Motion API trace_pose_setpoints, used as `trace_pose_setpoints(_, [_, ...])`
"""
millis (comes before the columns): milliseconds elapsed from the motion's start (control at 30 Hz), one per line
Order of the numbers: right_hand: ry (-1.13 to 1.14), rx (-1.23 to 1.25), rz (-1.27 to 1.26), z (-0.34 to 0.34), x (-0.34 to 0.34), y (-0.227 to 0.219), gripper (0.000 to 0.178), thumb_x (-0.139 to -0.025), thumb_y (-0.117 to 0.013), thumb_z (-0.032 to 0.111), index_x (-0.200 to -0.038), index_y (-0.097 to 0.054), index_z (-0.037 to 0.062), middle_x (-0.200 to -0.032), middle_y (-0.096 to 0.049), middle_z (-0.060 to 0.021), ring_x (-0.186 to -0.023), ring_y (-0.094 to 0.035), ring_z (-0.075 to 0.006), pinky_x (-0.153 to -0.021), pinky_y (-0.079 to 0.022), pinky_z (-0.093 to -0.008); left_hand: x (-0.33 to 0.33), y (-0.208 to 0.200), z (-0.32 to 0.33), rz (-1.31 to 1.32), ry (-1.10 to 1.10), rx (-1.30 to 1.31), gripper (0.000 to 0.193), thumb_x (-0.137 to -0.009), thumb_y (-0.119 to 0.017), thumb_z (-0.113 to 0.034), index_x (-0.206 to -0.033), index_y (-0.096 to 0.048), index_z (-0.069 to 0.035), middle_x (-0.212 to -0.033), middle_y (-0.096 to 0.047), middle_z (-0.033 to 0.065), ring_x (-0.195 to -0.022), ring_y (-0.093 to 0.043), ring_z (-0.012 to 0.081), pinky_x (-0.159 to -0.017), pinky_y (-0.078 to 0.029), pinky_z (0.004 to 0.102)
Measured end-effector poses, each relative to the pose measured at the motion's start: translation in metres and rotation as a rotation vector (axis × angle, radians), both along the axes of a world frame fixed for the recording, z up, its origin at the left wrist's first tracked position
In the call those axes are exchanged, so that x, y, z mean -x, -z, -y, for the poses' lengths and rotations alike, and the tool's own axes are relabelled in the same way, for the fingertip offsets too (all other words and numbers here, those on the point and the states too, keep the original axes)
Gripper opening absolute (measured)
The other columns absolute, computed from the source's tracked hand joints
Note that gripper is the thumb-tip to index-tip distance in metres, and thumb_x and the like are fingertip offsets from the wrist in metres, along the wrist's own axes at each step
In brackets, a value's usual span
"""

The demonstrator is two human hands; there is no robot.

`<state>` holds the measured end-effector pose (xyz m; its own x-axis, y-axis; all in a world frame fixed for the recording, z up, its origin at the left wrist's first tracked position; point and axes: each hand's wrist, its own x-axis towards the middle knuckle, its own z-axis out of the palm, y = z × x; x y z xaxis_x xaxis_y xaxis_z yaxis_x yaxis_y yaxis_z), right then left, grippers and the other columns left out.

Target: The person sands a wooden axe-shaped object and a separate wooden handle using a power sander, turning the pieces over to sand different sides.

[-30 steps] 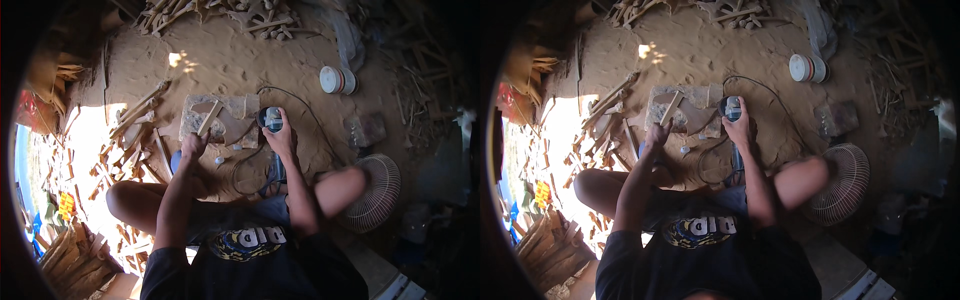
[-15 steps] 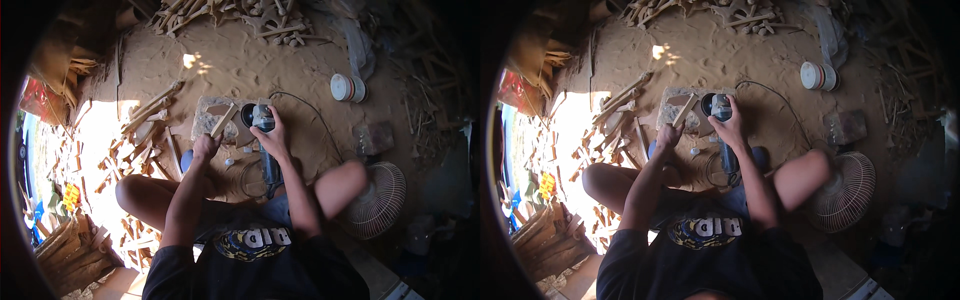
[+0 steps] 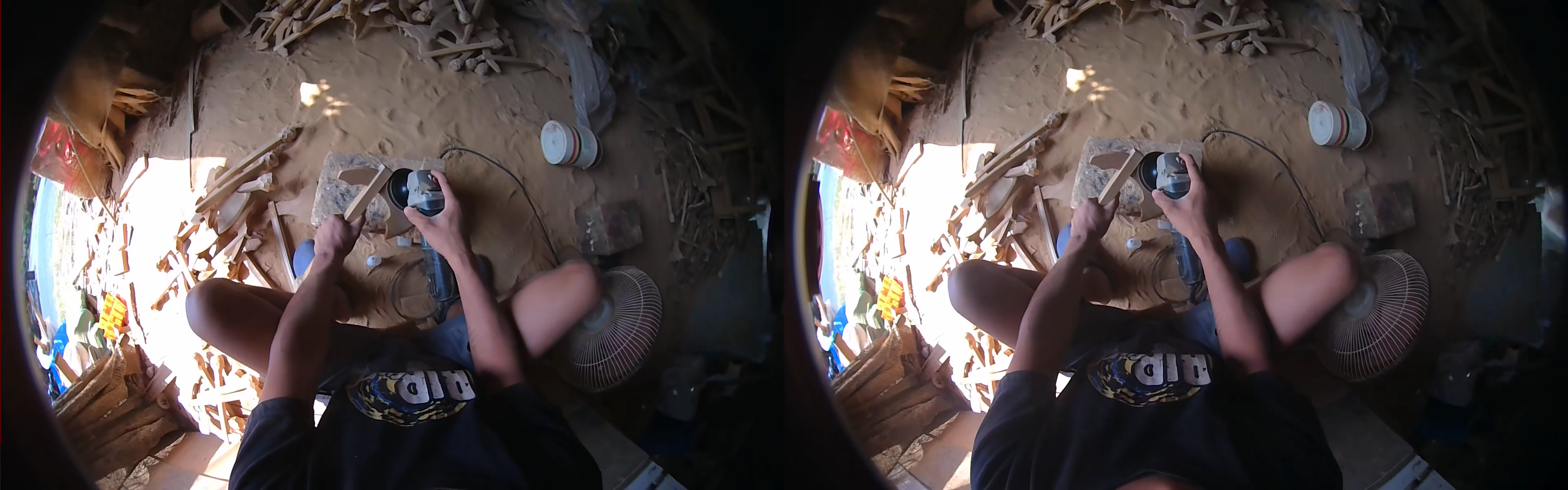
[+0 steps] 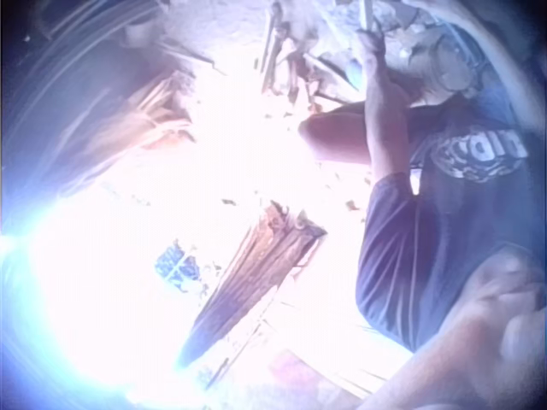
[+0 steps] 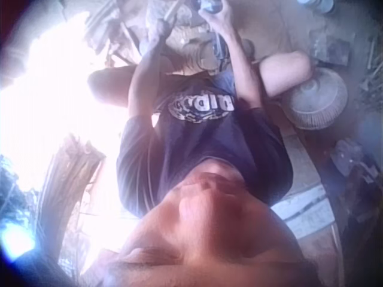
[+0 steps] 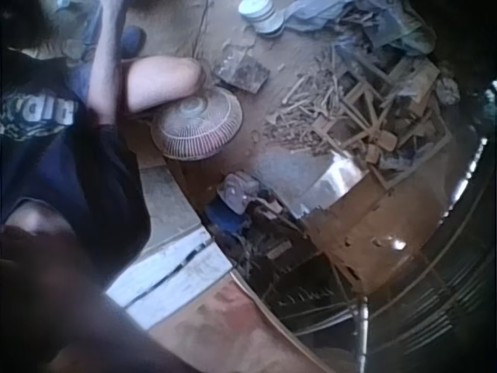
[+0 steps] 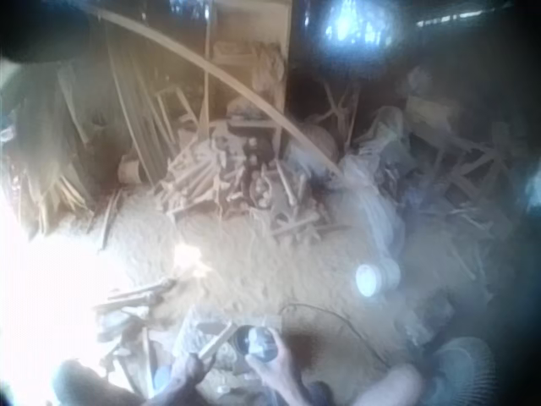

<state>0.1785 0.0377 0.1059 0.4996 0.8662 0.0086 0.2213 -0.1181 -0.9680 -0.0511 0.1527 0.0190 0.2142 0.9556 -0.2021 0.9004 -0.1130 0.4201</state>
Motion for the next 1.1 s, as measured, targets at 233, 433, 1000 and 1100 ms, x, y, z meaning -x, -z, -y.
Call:
trace_pose_setpoints(233, [0.096,-0.046,0.073,0.008,-0.003,0.000,0.087,-0.079,-0.092,0.016,-0.153,-0.051,-0.0010,-0.133,-0.068,-0.0165,-0.119,-0.066,-0.0255,-0.106,-0.053,-0.0386,0.000,-0.011,0.001,-0.008,0.031,0.011,0.076,-0.091,-0.070,-0.074,-0.092,-0.077,0.001,-0.094,-0.075,0.0322,-0.091,-0.075,0.0497,-0.088,-0.060,0.0561])
trace_pose_setpoints(433, [0.106,0.014,-0.004,0.014,-0.002,0.001,0.091,-0.081,-0.090,0.021,-0.156,-0.046,-0.0046,-0.135,-0.066,-0.0220,-0.124,-0.066,-0.0280,-0.109,-0.052,-0.0397,0.000,-0.022,-0.003,-0.027,0.006,0.122,0.076,-0.093,-0.067,-0.072,-0.103,-0.080,0.002,-0.104,-0.075,0.0339,-0.103,-0.074,0.0492,-0.093,-0.059,0.0555])
trace_pose_setpoints(1000, [0.072,0.024,0.184,0.033,0.000,0.019,0.086,-0.080,-0.086,0.011,-0.157,-0.047,0.0031,-0.138,-0.066,-0.0216,-0.125,-0.066,-0.0281,-0.109,-0.051,-0.0395,-0.002,-0.016,-0.002,-0.014,0.036,0.130,0.077,-0.093,-0.067,-0.073,-0.095,-0.079,0.003,-0.095,-0.075,0.0338,-0.098,-0.075,0.0493,-0.090,-0.060,0.0559])
trace_pose_setpoints(1100, [0.077,0.130,0.206,0.030,-0.003,0.016,0.085,-0.081,-0.082,0.008,-0.158,-0.046,0.0012,-0.139,-0.066,-0.0225,-0.127,-0.066,-0.0288,-0.110,-0.051,-0.0402,0.002,-0.011,0.000,-0.018,0.040,0.069,0.078,-0.093,-0.067,-0.073,-0.096,-0.079,0.004,-0.096,-0.075,0.0335,-0.097,-0.075,0.0485,-0.090,-0.060,0.0555])
